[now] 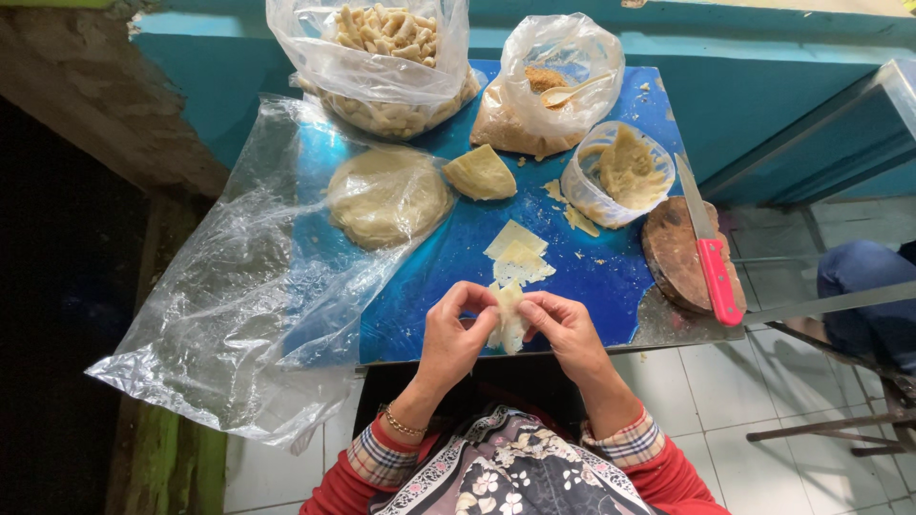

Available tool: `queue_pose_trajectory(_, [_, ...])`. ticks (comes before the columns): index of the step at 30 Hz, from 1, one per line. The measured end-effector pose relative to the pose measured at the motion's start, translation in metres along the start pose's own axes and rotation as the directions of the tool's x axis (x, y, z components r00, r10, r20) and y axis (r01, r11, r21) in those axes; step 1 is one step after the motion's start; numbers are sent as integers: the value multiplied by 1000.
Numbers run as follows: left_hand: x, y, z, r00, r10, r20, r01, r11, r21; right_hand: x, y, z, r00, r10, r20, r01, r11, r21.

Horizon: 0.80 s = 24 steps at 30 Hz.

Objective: The person takes small flattened pieces of dough from a blue work table, places a spoonful of brown sugar filling onto a dough piece, and folds and pinches the dough closed by hand to form a filled pastry. Finished twisted pastries are visible in a plastic bag on the table alongside a knife and wooden board.

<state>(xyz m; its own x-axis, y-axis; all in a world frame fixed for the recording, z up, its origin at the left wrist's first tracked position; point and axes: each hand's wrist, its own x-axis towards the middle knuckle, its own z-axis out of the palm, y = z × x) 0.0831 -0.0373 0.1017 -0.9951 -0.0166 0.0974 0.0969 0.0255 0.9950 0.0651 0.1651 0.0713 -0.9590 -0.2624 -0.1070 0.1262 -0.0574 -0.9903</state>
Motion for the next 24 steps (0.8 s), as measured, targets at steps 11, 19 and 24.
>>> queue_pose_trajectory(11, [2,-23,-3,999,-43,16,45,981,-188,7,-19,-15,998,55,-19,-51,986,158])
queue_pose_trajectory(19, [3,-23,-6,1000,-1,-3,1,983,-182,9,-25,-1,993,-68,94,92,957,-275])
queue_pose_trajectory(24, [4,-29,-9,1000,3,-29,-9,973,-230,16,-8,-11,999,3,-35,-3,1000,20])
